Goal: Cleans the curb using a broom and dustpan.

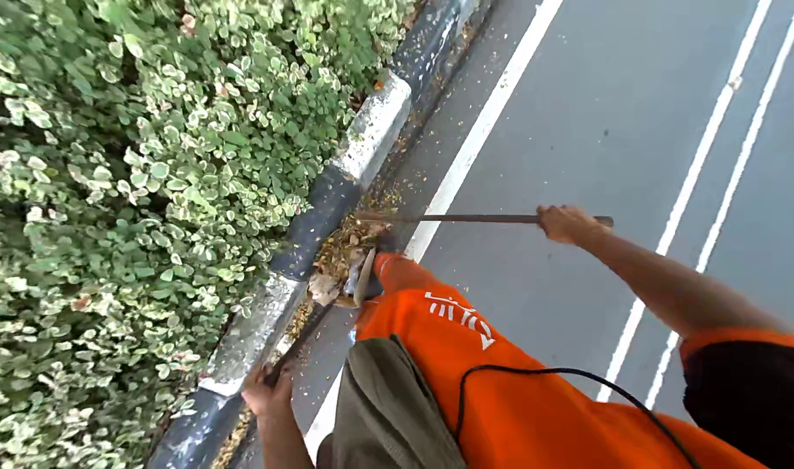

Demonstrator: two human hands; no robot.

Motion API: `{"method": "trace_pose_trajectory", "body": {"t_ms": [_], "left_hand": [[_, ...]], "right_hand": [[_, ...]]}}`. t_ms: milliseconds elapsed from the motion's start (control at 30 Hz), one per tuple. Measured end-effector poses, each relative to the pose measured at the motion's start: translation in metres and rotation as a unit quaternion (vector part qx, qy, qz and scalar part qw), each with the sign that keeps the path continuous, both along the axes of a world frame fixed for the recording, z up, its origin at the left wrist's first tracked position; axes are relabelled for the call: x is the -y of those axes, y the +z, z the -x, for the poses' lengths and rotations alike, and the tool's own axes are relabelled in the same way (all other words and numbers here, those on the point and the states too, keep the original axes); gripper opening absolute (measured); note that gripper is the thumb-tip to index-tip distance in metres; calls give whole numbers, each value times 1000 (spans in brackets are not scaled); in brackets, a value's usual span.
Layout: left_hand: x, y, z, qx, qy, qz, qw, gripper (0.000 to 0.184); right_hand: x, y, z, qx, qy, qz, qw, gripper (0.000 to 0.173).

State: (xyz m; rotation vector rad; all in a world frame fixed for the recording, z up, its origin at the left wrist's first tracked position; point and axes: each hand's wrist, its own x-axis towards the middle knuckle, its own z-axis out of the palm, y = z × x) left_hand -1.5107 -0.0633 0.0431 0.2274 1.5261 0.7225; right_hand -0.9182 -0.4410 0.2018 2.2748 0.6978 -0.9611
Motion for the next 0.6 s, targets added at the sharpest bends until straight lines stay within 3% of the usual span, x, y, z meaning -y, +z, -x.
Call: {"method": "trace_pose_trajectory", "body": {"t_ms": [133,300,367,433,500,600], "left_hand": [[-8,7,11,-13,2,2,1000,26],[-7,1,-31,-84,-50,12,995,20],[-7,-3,-45,-112,-81,19,990,16],[-13,-7,-49,-124,-96,31,987,17],[-18,-9,-47,-139,-105,44,984,16],[-22,-11,-45,-172,-101,55,978,11]], "right_hand": [[39,-2,-2,14,-113,25,993,39],[-28,-98,10,-46,-256,-38,965,34],[-60,-141,28,-101,-239,-28,965,39],[-86,-161,61,-190,-182,-10,965,41],[-90,-158,74,-240,-137,-20,961,39],[-54,-132,44,-251,-36,-27,967,44]]}}
